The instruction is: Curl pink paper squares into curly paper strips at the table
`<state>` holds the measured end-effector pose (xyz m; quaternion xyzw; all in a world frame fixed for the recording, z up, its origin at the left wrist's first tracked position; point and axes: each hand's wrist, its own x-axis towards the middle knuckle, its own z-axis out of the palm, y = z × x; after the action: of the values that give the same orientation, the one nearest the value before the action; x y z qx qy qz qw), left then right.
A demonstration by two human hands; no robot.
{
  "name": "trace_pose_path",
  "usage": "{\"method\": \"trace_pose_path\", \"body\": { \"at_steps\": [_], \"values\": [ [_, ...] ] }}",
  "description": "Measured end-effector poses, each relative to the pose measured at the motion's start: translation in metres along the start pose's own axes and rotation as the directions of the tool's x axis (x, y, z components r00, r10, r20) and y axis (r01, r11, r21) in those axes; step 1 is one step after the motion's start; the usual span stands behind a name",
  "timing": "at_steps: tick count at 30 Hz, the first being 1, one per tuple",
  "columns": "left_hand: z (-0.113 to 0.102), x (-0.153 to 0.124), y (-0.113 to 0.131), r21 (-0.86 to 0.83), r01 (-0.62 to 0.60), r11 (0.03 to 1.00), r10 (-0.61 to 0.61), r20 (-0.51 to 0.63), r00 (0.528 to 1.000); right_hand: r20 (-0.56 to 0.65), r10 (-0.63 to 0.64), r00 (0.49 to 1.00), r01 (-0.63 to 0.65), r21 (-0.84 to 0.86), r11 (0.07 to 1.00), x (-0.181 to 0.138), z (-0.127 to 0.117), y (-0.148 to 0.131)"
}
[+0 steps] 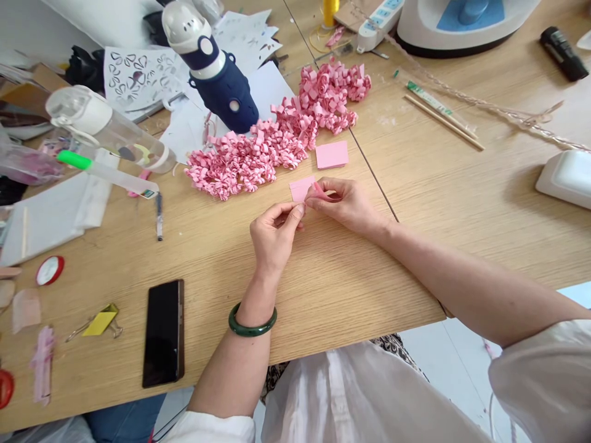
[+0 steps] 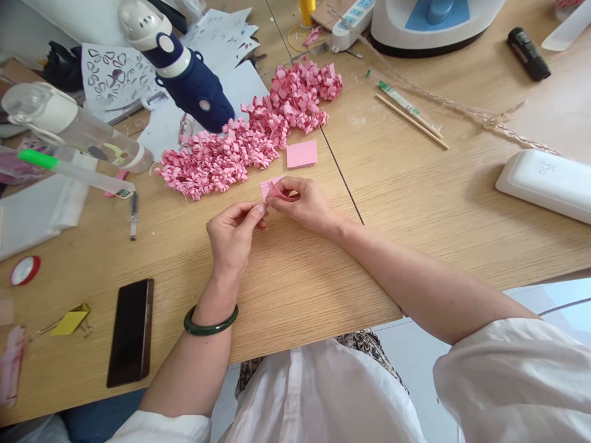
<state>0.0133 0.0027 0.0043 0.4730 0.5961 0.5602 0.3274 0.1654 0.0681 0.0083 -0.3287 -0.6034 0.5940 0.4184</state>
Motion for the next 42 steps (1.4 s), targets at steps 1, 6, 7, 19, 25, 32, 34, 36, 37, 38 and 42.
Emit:
{"method": "trace_pose_path", "body": {
  "at_steps": [1,6,7,19,25,32,34,36,37,38,42],
  "values": [
    [0.000,0.000,0.000,0.007,-0.003,1.000,0.003,0.002,1.000,-0.003,-0.001,1.000,0.001,-0.013,1.000,0.000,0.000,0.001],
    [-0.001,0.000,-0.003,0.050,-0.025,0.998,0.024,0.018,1.000,-0.005,-0.011,1.000,0.011,-0.046,0.999,0.000,0.000,0.004],
    [-0.002,0.000,-0.003,0.056,-0.029,0.998,0.027,0.024,0.999,-0.002,-0.017,1.000,0.017,-0.048,0.999,0.001,0.001,0.005],
    [0.000,0.002,-0.002,-0.060,-0.013,0.998,0.012,-0.019,1.000,-0.016,0.019,1.000,-0.019,0.007,1.000,0.000,0.001,0.002],
    [0.003,0.002,-0.003,-0.193,0.053,0.980,-0.062,-0.040,0.997,-0.064,0.104,0.993,-0.095,0.138,0.986,0.000,0.002,0.000],
    [0.004,-0.001,-0.005,-0.130,0.018,0.991,-0.019,-0.006,1.000,-0.014,0.127,0.992,-0.123,0.159,0.980,-0.001,0.002,-0.001],
    [0.005,-0.001,-0.005,-0.116,0.010,0.993,-0.011,-0.008,1.000,-0.011,0.125,0.992,-0.122,0.152,0.981,-0.001,0.002,-0.001],
    [0.004,-0.001,-0.006,-0.099,0.004,0.995,-0.006,-0.015,1.000,-0.006,0.115,0.993,-0.113,0.144,0.983,-0.001,0.002,-0.001],
    [0.004,-0.001,-0.006,-0.090,-0.002,0.996,0.000,-0.023,1.000,-0.002,0.110,0.994,-0.109,0.140,0.984,-0.002,0.002,-0.002],
    [0.004,-0.001,-0.006,-0.080,-0.010,0.997,0.007,-0.032,0.999,0.002,0.104,0.995,-0.104,0.136,0.985,-0.002,0.002,-0.002],
    [0.004,0.000,-0.005,-0.054,-0.032,0.998,0.029,-0.055,0.998,0.016,0.077,0.997,-0.079,0.102,0.992,-0.003,0.003,-0.005]
  ]
}}
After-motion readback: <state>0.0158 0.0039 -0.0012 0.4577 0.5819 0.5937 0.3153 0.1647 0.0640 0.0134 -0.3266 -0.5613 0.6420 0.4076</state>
